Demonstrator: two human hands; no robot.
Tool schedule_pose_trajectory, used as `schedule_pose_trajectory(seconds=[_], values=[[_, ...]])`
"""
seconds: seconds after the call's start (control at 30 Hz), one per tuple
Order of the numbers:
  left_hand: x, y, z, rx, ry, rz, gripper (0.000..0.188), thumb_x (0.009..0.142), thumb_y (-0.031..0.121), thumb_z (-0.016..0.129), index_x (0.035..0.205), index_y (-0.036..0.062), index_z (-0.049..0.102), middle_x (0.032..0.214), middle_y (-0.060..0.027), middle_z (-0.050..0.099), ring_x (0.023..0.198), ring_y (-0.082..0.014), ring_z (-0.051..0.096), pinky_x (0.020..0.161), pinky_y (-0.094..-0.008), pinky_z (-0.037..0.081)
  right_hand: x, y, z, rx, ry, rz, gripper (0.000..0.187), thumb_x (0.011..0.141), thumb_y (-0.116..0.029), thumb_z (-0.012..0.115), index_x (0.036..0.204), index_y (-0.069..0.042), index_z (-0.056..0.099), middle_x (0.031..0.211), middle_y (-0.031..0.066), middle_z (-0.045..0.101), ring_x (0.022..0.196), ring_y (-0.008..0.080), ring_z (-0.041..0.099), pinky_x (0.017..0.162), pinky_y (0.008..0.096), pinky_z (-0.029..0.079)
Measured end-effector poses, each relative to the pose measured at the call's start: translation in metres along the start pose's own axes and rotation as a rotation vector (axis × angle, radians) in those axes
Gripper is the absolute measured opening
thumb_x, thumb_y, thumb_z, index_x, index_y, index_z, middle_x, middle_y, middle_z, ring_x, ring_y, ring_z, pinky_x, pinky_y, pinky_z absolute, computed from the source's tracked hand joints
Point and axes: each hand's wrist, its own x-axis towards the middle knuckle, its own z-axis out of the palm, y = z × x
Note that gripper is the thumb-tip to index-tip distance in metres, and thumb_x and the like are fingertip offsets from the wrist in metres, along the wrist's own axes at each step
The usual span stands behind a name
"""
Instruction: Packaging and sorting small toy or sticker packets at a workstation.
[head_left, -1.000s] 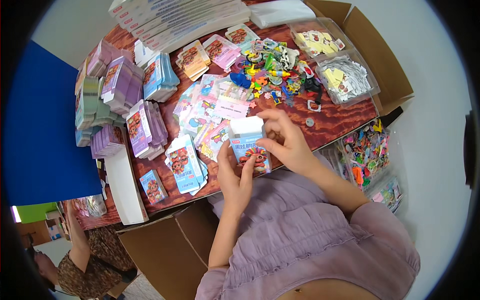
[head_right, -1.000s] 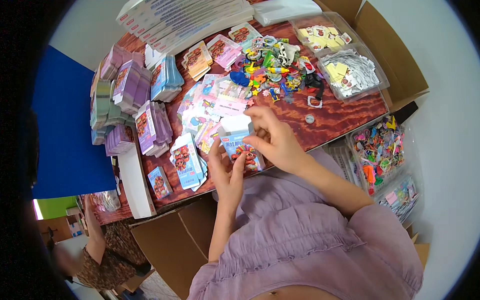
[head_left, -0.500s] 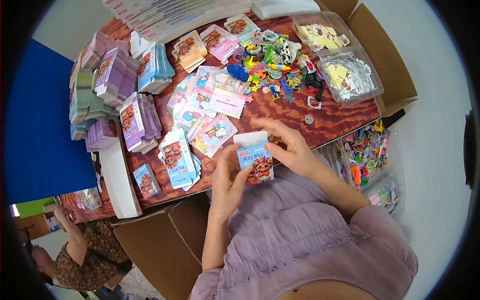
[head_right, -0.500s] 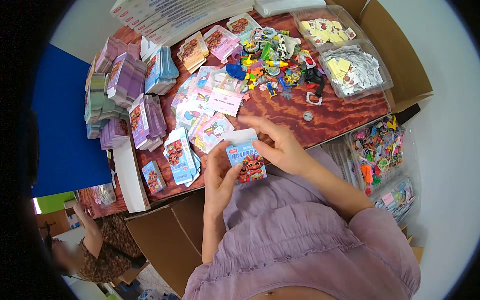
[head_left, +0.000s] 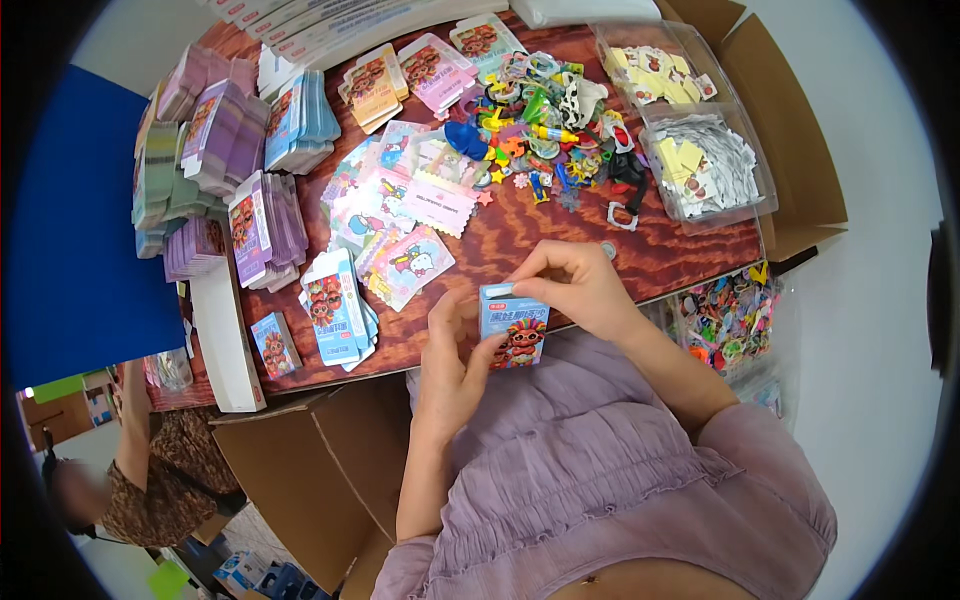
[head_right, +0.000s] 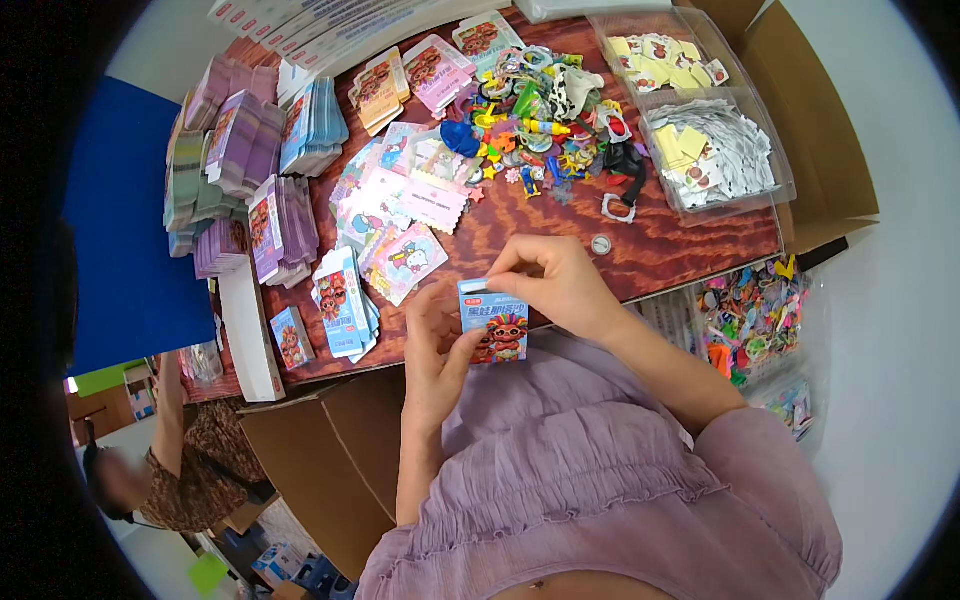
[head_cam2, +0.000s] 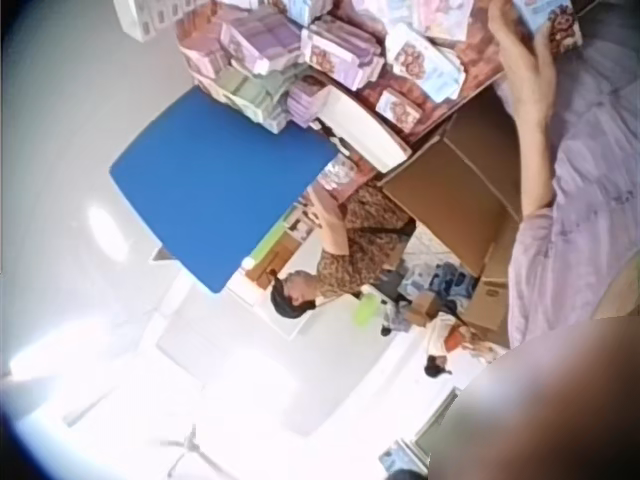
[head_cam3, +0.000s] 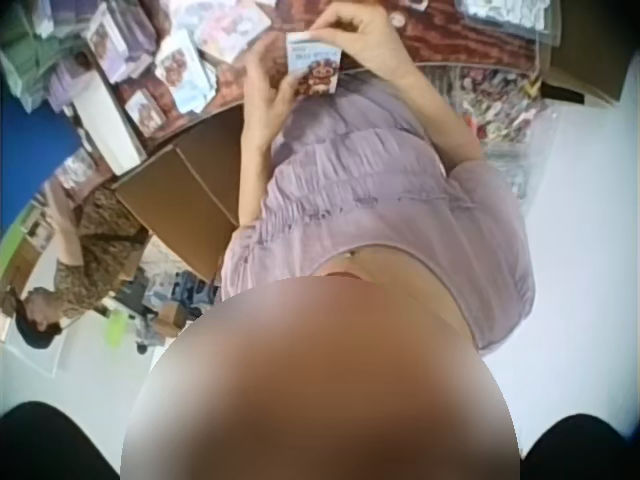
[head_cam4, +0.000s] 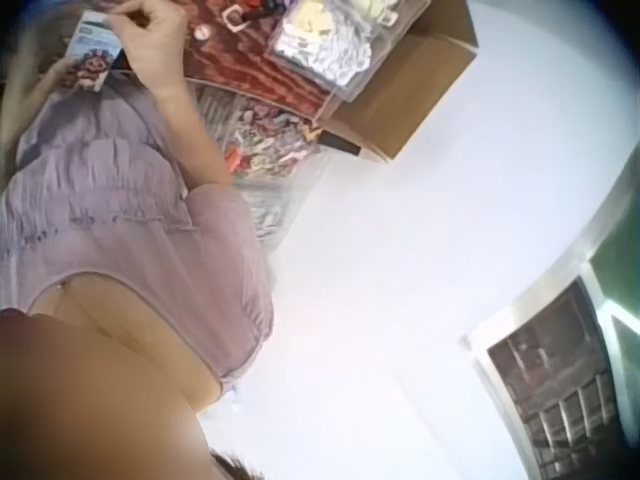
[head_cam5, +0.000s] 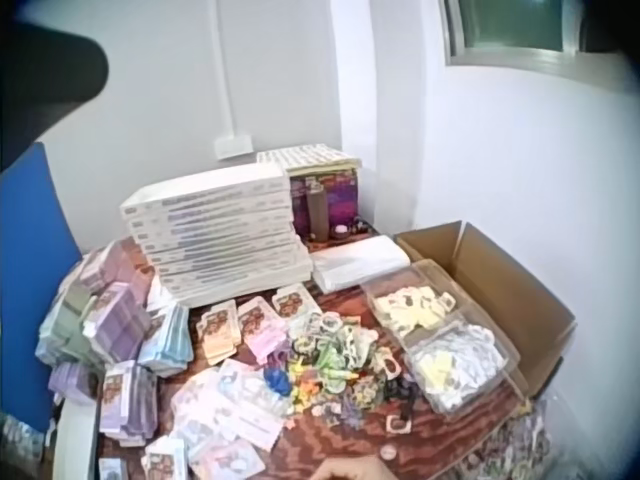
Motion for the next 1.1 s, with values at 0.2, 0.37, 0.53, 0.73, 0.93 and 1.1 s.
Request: schedule_pose_trajectory(seconds=[0.2, 0.37, 0.53, 0.73, 0.93, 1.1], values=[[-0.013, 0.004, 0.006, -0.092, 0.105, -0.022, 0.063, 0.089, -0.008, 0.059, 0.143, 0.0055, 0.030, 0.121, -0.0136, 0.056, 0.100, -0.0177, 0.062, 0.075, -0.0275, 0.052, 0.000, -0.006, -0.005, -0.356, -0.198, -0.369, 0.017, 0.086, 0.001, 0.064, 0.102, 0.004, 0.068, 0.102, 0.0111, 0.070, 0.093, 0.0200, 0.067, 0.080, 0.0308, 0.052], [-0.032, 0.006, -0.002, 0.244, 0.128, 0.068, 0.050, 0.086, -0.010, 0.060, 0.133, 0.0042, 0.051, 0.117, -0.0076, 0.058, 0.083, -0.0120, 0.058, 0.070, -0.0238, 0.050, -0.003, -0.005, 0.003, -0.486, -0.321, -0.399, 0.020, 0.084, -0.001, 0.064, 0.104, 0.001, 0.069, 0.103, 0.0119, 0.069, 0.094, 0.0242, 0.067, 0.080, 0.0330, 0.052], [-0.053, 0.010, -0.016, 0.146, 0.178, -0.032, 0.046, 0.087, -0.004, 0.061, 0.130, 0.0062, 0.051, 0.103, -0.0132, 0.057, 0.081, -0.0242, 0.056, 0.073, -0.0316, 0.047, -0.015, 0.017, 0.043, -0.447, -0.166, -0.516, 0.021, 0.084, 0.000, 0.063, 0.103, -0.001, 0.070, 0.103, 0.0118, 0.068, 0.093, 0.0246, 0.067, 0.078, 0.0326, 0.053], [-0.081, -0.008, -0.052, 0.181, 0.183, -0.097, 0.044, 0.088, -0.004, 0.059, 0.131, 0.0050, 0.052, 0.106, -0.0112, 0.059, 0.080, -0.0194, 0.055, 0.071, -0.0300, 0.048, -0.027, 0.045, 0.105, -0.418, 0.009, -0.528, 0.027, 0.086, 0.002, 0.060, 0.112, 0.001, 0.067, 0.106, 0.0146, 0.067, 0.098, 0.0274, 0.066, 0.084, 0.0335, 0.052], [-0.081, -0.016, -0.158, 0.123, 0.495, -0.051, 0.050, 0.093, -0.001, 0.050, 0.142, 0.0029, 0.041, 0.108, -0.0091, 0.061, 0.085, -0.0115, 0.060, 0.074, -0.0254, 0.050, 0.027, 0.035, 0.155, -0.658, 0.052, -0.577, 0.029, 0.084, -0.012, 0.067, 0.109, 0.002, 0.063, 0.106, 0.0150, 0.066, 0.101, 0.0324, 0.059, 0.087, 0.0384, 0.048], [-0.057, -0.051, -0.243, 0.481, 0.737, -0.129, 0.042, 0.098, 0.010, 0.053, 0.139, 0.0047, 0.046, 0.112, -0.0164, 0.065, 0.088, -0.0190, 0.064, 0.077, -0.0314, 0.050, 0.103, 0.049, 0.199, -1.173, 0.110, -0.747, 0.053, 0.075, -0.012, 0.072, 0.124, -0.001, 0.054, 0.117, 0.0175, 0.059, 0.113, 0.0323, 0.052, 0.088, 0.0390, 0.043]])
